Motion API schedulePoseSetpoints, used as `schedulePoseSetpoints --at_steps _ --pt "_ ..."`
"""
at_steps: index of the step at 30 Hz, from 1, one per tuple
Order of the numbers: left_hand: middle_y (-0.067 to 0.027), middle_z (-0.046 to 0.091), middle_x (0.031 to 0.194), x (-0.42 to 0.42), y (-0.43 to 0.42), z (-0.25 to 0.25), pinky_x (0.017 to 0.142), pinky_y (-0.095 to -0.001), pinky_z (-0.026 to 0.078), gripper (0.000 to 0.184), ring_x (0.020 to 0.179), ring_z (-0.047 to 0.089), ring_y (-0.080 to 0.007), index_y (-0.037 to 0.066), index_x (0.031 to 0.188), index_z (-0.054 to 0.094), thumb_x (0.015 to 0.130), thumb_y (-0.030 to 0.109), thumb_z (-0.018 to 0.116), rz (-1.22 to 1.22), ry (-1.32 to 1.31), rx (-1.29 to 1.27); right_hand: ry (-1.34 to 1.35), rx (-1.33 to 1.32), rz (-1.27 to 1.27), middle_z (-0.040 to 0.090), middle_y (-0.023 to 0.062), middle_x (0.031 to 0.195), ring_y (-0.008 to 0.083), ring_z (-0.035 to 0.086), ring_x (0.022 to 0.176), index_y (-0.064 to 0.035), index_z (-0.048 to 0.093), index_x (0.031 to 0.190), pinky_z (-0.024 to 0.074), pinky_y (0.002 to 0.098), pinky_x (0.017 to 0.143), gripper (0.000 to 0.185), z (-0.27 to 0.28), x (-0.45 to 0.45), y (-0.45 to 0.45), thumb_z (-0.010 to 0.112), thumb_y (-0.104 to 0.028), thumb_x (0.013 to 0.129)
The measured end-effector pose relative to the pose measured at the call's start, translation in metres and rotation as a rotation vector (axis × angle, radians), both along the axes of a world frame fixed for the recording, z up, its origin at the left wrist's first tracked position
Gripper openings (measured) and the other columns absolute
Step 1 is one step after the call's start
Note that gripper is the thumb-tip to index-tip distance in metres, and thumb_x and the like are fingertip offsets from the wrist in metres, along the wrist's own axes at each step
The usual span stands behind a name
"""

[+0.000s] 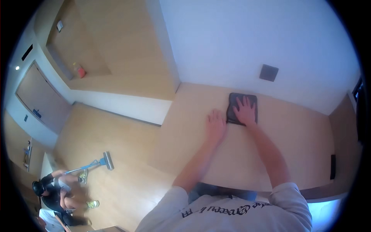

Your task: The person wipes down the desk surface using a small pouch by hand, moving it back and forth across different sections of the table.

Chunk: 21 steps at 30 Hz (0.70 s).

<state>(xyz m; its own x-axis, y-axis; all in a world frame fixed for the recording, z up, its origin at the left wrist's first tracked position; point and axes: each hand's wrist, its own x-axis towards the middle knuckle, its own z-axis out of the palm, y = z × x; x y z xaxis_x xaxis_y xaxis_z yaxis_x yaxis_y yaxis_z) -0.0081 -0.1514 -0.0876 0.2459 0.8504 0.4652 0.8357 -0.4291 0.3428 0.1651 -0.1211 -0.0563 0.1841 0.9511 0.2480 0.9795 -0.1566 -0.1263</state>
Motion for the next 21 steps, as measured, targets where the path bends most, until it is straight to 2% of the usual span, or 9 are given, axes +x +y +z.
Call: schedulePoseSetpoints --at_steps 2,6,8,11,13,16,21 --pt "-0.0219 0.04 0.142 0.0 0.007 0.007 0.113 -0.0501 0.02 0.053 0.137 0.032 -0.0341 -0.003 0.134 0.042 0.094 0.033 0.045 -0.027 -0.088 -0.093 -0.022 0.013 0.083 0.025 0.0149 0.153 0.0293 0.019 0.143 -0.0199 0.034 0.146 0.0134 0.0569 0.113 0.062 -0.003 -0.007 -0.026 0.041 -0.051 0.093" --pt "-0.0226 0.04 0.143 -0.009 -0.006 0.025 0.113 -0.0503 0.019 0.059 0.137 0.031 -0.0336 -0.004 0.135 0.041 0.095 0.039 0.043 -0.089 -0.116 -0.127 -0.051 0.048 0.073 0.026 0.0152 0.153 0.0296 0.02 0.143 -0.0193 0.034 0.146 0.0143 0.0568 0.113 0.062 0.007 -0.035 -0.096 0.043 -0.05 0.093" --pt "-0.0214 0.036 0.146 -0.003 0.007 0.011 0.115 -0.0485 0.017 0.063 0.14 0.028 -0.0317 -0.003 0.138 0.038 0.094 0.041 0.045 -0.085 -0.085 -0.137 -0.035 0.023 0.1 0.027 0.0149 0.153 0.0296 0.02 0.143 -0.019 0.035 0.145 0.0149 0.0571 0.112 0.062 -0.003 -0.04 -0.114 0.044 -0.049 0.093" --pt "-0.0197 0.035 0.147 -0.015 0.016 0.006 0.115 -0.0466 0.016 0.065 0.141 0.026 -0.0306 -0.002 0.14 0.036 0.092 0.041 0.047 -0.103 -0.022 -0.115 -0.048 0.04 0.119 0.026 0.0148 0.153 0.0293 0.02 0.143 -0.019 0.035 0.145 0.0153 0.0577 0.112 0.062 -0.003 -0.061 -0.146 0.044 -0.05 0.092" --pt "-0.0189 0.034 0.148 -0.018 0.019 0.01 0.116 -0.0461 0.015 0.066 0.141 0.025 -0.0302 -0.002 0.14 0.035 0.092 0.04 0.048 -0.115 -0.012 -0.142 -0.034 0.063 0.106 0.027 0.0142 0.152 0.0292 0.021 0.142 -0.0212 0.036 0.145 0.0161 0.0585 0.112 0.059 0.002 -0.071 -0.167 0.047 -0.046 0.092" --pt "-0.0182 0.033 0.149 -0.015 0.024 0.014 0.116 -0.0456 0.015 0.066 0.141 0.023 -0.0298 -0.001 0.14 0.035 0.09 0.038 0.05 -0.124 -0.009 -0.148 0.075 0.181 0.179 0.033 0.0131 0.149 0.0322 0.024 0.14 -0.0253 0.043 0.14 0.017 0.0623 0.11 0.051 -0.002 -0.079 -0.19 0.055 -0.033 0.092" --pt "-0.0176 0.032 0.149 -0.002 0.02 0.026 0.116 -0.0457 0.015 0.064 0.142 0.022 -0.0299 0.001 0.14 0.036 0.089 0.034 0.053 -0.155 0.009 -0.218 -0.017 0.117 0.216 0.034 0.0133 0.148 0.0337 0.026 0.139 -0.0224 0.048 0.137 0.0187 0.0657 0.107 0.047 0.004 -0.07 -0.22 0.055 -0.033 0.091"
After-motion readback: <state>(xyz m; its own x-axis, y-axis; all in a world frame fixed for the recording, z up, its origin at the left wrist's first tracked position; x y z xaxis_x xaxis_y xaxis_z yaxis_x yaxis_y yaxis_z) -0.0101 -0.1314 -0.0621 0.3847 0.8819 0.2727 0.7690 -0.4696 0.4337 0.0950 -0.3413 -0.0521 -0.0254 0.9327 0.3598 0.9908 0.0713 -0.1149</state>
